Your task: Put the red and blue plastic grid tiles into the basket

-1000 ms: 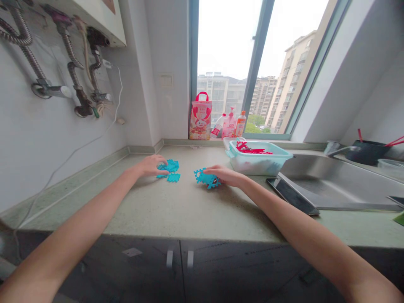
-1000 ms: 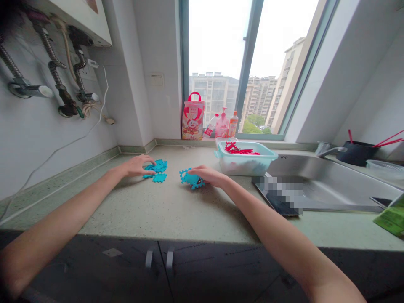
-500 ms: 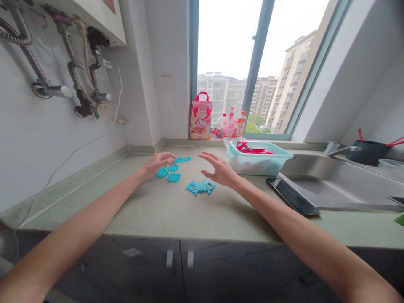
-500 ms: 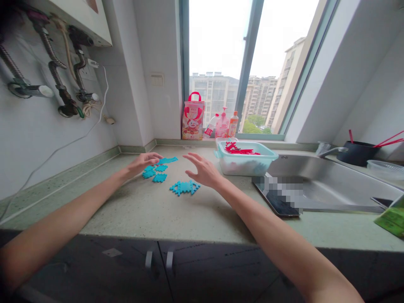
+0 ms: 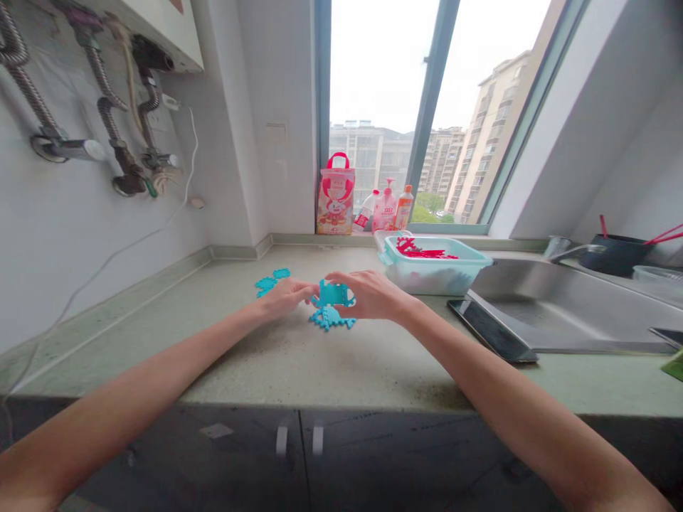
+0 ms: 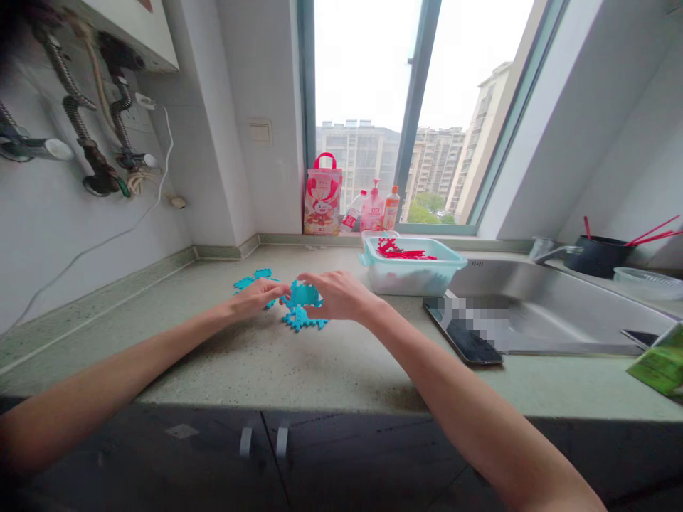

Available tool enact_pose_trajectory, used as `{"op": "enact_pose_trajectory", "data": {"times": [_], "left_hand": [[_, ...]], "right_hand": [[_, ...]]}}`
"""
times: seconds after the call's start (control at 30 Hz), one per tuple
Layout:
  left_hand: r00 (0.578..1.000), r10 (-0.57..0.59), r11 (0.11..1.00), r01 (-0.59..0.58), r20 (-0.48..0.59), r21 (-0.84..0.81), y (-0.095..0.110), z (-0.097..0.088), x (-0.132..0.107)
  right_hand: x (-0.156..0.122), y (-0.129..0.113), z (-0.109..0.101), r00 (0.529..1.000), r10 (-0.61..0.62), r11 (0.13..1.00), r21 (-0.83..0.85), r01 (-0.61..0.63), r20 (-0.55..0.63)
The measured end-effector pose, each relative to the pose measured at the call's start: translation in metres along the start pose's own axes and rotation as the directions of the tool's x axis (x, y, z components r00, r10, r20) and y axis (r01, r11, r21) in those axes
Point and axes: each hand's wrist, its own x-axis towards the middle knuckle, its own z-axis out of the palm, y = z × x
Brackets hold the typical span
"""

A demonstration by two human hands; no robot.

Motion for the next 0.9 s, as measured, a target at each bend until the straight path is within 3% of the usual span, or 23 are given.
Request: {"op": "enact_pose_trajectory", "data": {"times": [0.1, 0.17, 0.27, 0.33, 0.47, 0.63, 0.9], "left_hand": [[0.994, 0.104, 0.944, -0.105, 0.019, 0.313, 0.007, -0.005, -0.004], [0.985, 0.164, 0.890, -0.173, 0.059, 0.421, 0.009, -0.007, -0.007], [0.971, 0.219, 0.831, -0.237, 0.097, 0.504, 0.009, -0.006, -0.010], [0.967, 0.228, 0.834, -0.252, 0.110, 0.491, 0.007, -0.005, -0.011], [0.979, 0.172, 0.894, -0.202, 0.109, 0.400, 0.002, -0.003, -0.011], [0.993, 0.085, 0.945, -0.107, 0.082, 0.308, -0.004, -0.001, -0.010], [0.997, 0.006, 0.970, -0.026, 0.082, 0.243, -0.002, -0.001, -0.009]], "right_hand": [[-0.002, 0.000, 0.001, 0.986, 0.030, 0.993, 0.111, -0.049, 0.166], [-0.002, 0.003, 0.001, 0.965, 0.029, 0.984, 0.159, -0.073, 0.262], [-0.002, 0.011, -0.005, 0.947, 0.071, 0.978, 0.167, -0.128, 0.313], [-0.003, 0.019, -0.012, 0.919, 0.141, 0.963, 0.163, -0.213, 0.368], [-0.006, 0.035, -0.019, 0.810, 0.271, 0.933, 0.063, -0.353, 0.520], [-0.006, 0.034, -0.016, 0.764, 0.290, 0.902, 0.103, -0.420, 0.577], [-0.003, 0.029, -0.015, 0.800, 0.259, 0.923, 0.106, -0.371, 0.541]]}}
